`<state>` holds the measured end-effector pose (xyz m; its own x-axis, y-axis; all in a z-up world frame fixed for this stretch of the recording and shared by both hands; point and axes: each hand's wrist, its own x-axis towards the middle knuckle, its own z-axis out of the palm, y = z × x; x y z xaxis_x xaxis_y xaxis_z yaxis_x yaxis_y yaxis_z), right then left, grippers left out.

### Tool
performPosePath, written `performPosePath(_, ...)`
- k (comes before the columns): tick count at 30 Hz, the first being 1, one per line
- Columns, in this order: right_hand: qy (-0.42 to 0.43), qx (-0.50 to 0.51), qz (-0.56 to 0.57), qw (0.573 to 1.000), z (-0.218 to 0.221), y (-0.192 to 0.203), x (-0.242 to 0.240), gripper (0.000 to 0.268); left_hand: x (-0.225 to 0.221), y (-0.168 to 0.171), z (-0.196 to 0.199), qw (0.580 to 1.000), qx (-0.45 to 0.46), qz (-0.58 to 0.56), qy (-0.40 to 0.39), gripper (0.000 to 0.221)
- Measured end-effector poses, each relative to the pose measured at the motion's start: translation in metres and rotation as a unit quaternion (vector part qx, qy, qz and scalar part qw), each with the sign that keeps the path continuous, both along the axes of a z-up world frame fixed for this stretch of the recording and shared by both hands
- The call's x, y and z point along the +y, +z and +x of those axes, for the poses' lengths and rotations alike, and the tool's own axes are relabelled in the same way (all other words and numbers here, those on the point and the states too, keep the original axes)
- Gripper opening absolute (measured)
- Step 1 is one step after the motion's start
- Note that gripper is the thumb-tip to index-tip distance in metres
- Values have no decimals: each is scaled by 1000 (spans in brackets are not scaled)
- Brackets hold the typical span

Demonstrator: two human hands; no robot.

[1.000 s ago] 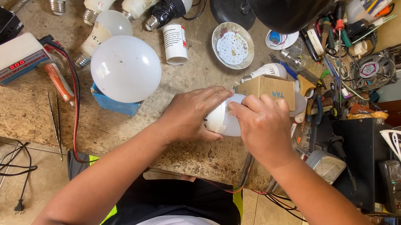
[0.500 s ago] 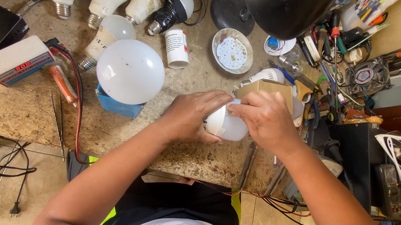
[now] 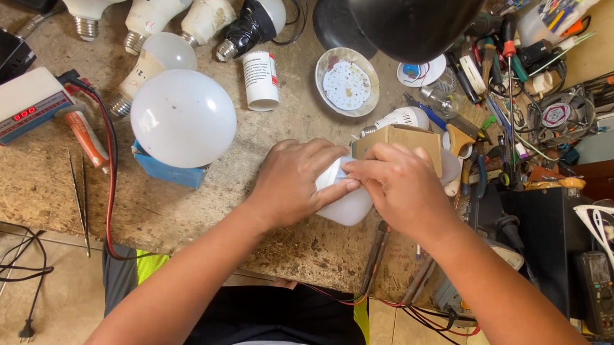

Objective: Organizing and inspecting various LED light bulbs on a workbench and marking one with a pen.

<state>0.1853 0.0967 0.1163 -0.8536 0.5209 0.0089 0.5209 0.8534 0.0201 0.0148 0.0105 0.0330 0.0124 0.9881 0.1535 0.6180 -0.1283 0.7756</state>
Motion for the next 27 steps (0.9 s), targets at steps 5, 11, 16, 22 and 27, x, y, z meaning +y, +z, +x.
performPosePath(5,-55,-4,-196,979,-6,13,7,18,-5,-1,-5,996,51,49,-56,58)
performPosePath(11,-21,-39,-152,987,-7,23,-6,20,-8,-14,-3,998,29,40,-43,63)
performPosePath(16,26,-71,-109,991,-8,27,-4,20,-8,-17,-10,997,-16,63,-49,65)
performPosePath(22,64,-110,-78,989,-11,33,0,18,-8,-7,-15,997,-33,45,-60,68)
performPosePath(27,76,-116,-97,986,-9,28,10,17,-7,-5,-18,996,-50,41,-67,66)
